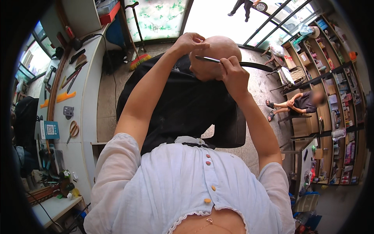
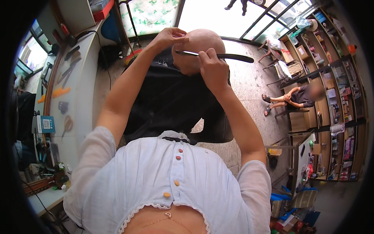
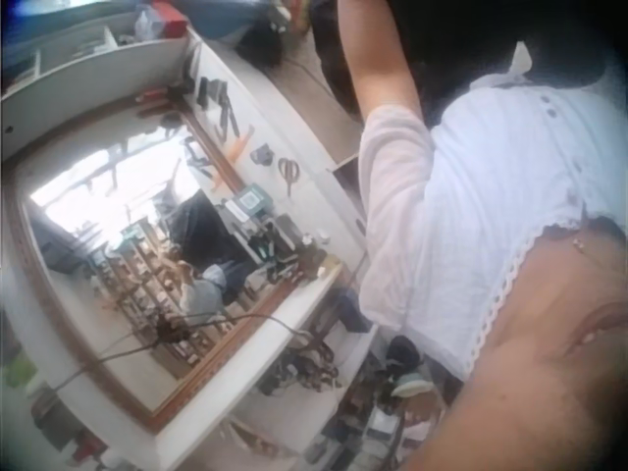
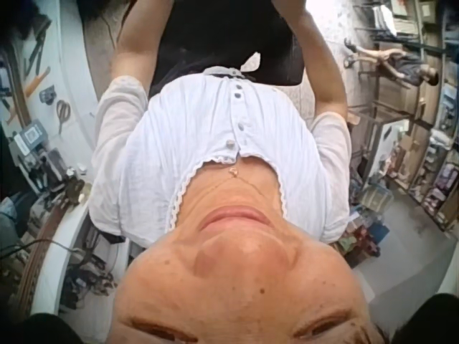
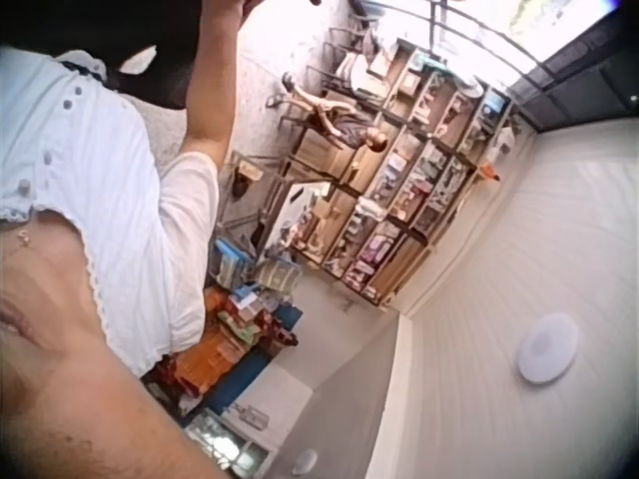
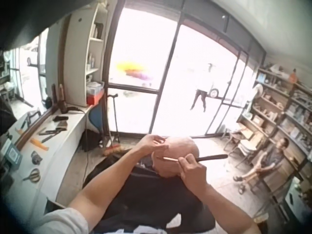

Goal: The person uses a straight razor to shave the head of a seated client wearing a black cape. The barber repeatedly strokes the scalp, wipes the blade, and adjusts the client's head to ensure an even shave.

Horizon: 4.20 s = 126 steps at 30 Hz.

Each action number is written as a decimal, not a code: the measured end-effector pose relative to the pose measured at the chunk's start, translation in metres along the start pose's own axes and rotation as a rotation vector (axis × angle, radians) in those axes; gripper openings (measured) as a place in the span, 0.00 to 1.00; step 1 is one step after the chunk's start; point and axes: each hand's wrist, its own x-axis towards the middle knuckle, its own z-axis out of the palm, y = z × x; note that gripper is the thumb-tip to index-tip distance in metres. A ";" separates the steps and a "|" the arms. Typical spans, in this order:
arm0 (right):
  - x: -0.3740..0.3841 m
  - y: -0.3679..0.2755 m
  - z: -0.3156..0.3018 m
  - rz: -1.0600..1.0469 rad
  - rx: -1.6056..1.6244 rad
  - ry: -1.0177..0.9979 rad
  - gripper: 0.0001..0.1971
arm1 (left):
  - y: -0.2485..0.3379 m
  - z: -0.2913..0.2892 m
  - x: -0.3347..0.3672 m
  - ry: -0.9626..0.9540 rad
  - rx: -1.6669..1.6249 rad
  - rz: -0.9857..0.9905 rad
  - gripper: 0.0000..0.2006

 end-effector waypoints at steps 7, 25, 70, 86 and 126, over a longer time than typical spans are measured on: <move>0.009 -0.004 -0.003 0.023 0.007 0.021 0.04 | -0.001 -0.001 -0.001 0.005 -0.030 -0.017 0.31; -0.002 -0.002 -0.005 -0.025 -0.030 0.052 0.04 | 0.009 -0.001 -0.008 0.008 -0.006 -0.050 0.29; -0.116 0.023 -0.021 1.002 1.356 0.175 0.10 | 0.039 0.134 -0.133 0.100 -0.239 0.287 0.18; -0.183 0.060 -0.047 1.178 1.321 0.446 0.06 | 0.097 0.307 -0.085 -0.164 -0.837 -0.142 0.18; -0.078 0.058 0.021 0.871 1.220 0.206 0.07 | 0.086 0.065 0.017 -0.300 0.936 0.391 0.36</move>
